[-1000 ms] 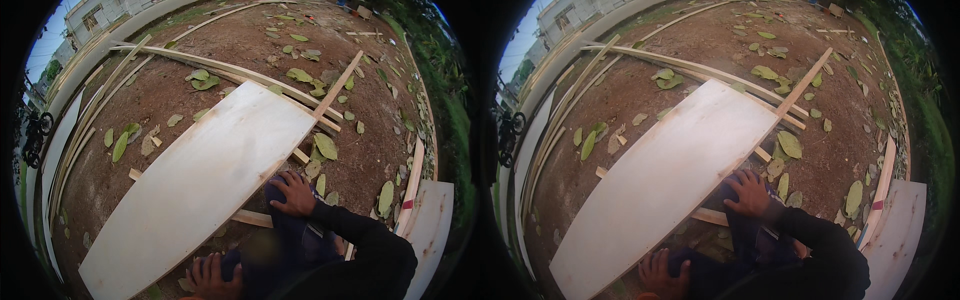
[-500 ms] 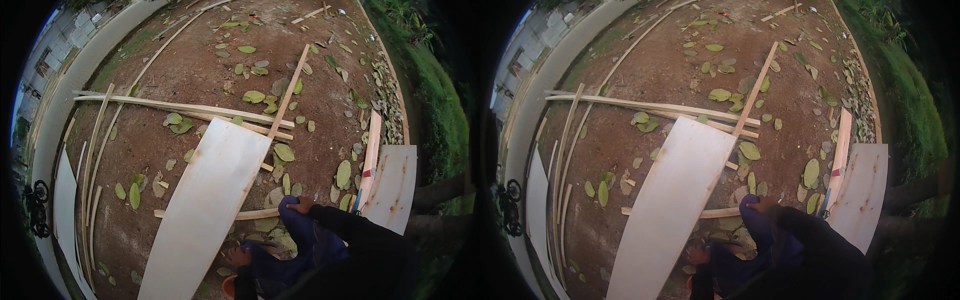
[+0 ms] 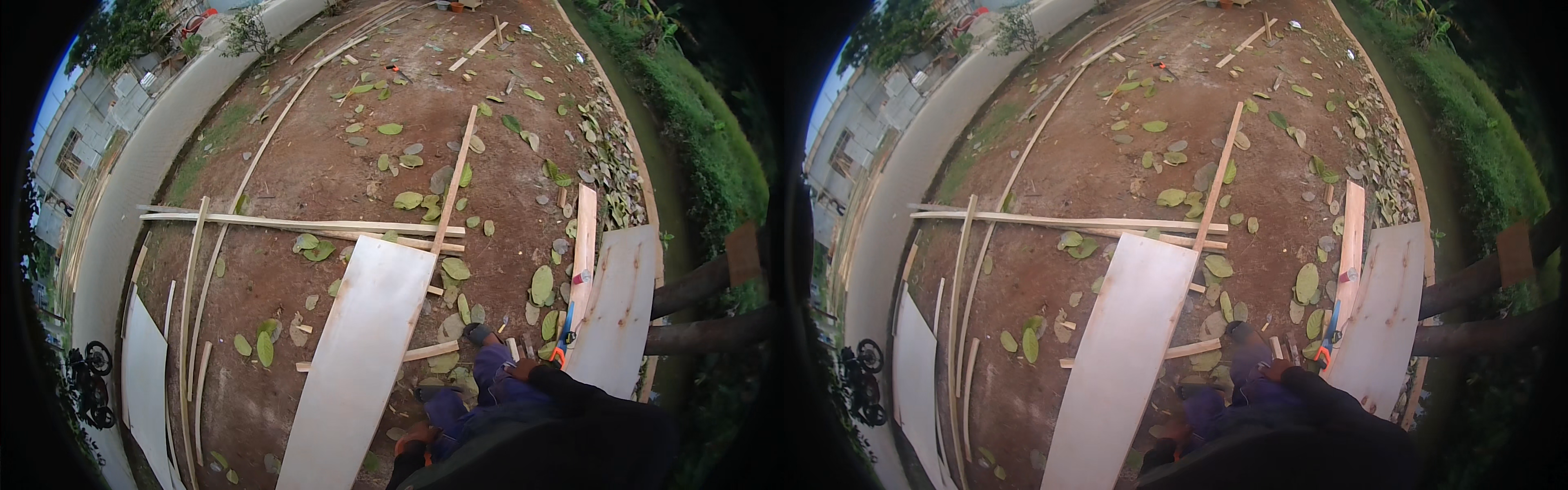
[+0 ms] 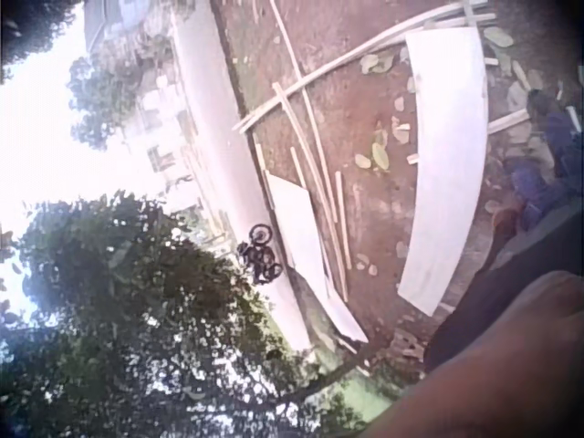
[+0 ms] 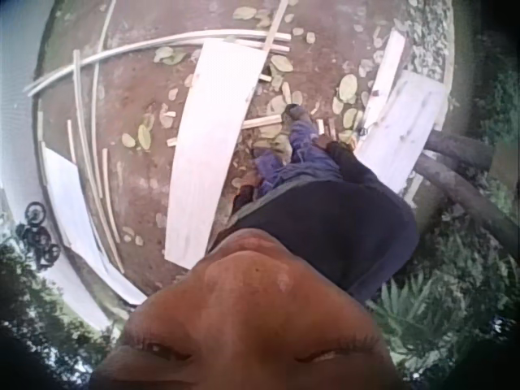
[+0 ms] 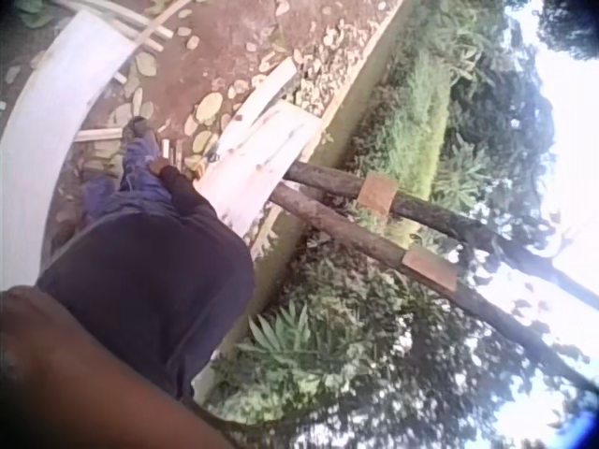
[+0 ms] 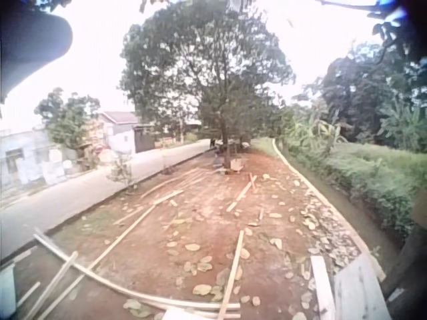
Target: The person hammers nails into a large white board to attach wooden strips, then walks to gather additional wood pieces and repositions the board. The person continues hammering nails along the board's edge and adjusts the board's position on the ground.
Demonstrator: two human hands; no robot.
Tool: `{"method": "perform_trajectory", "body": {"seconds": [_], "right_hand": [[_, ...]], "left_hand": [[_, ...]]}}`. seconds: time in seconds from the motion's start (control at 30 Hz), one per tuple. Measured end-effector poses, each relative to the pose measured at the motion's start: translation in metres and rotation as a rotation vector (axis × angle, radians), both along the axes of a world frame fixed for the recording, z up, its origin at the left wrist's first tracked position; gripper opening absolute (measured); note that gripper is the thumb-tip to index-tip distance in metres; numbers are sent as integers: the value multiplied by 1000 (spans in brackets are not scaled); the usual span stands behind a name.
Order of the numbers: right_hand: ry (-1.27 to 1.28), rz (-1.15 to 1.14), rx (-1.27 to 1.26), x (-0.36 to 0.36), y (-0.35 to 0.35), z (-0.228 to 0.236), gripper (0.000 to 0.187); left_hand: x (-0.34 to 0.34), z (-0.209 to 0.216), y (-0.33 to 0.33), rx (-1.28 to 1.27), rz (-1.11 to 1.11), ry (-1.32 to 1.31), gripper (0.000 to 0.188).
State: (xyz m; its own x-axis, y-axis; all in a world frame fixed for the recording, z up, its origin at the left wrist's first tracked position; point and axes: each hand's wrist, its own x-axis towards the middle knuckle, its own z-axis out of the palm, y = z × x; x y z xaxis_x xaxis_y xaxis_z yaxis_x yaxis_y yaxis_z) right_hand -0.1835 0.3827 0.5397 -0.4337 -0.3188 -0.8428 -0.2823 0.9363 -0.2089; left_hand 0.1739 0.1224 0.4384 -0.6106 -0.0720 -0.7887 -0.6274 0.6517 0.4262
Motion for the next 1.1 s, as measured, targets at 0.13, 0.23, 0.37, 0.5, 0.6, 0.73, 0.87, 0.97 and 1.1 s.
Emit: {"method": "perform_trajectory", "body": {"seconds": [0.13,0.23,0.37,0.5,0.6,0.73,0.87,0.97,1.1], "right_hand": [[236,17,-59,-37,16,11,58],[364,-22,-166,-73,16,25,36],[355,-141,-355,-131,13,38,37],[197,-235,-379,-221,23,47,37],[188,-371,-319,-294,53,52,34],[160,-887,-468,-379,128,50,34],[229,-939,-290,-442,180,36,31],[213,-975,-219,-478,175,31,35],[326,-451,-185,-537,83,47,38]], "left_hand": [[-6,10,-93,-146,634,-172,41],[-21,13,-169,-166,662,-21,17],[-67,37,-217,-115,1306,176,22],[-147,83,-202,173,1529,197,32],[-239,94,-123,109,1498,190,34],[-352,74,-9,-76,805,161,47],[-405,58,19,88,1013,182,53],[-434,51,-2,-104,591,231,50],[-474,53,-27,190,1093,-88,40]]}}
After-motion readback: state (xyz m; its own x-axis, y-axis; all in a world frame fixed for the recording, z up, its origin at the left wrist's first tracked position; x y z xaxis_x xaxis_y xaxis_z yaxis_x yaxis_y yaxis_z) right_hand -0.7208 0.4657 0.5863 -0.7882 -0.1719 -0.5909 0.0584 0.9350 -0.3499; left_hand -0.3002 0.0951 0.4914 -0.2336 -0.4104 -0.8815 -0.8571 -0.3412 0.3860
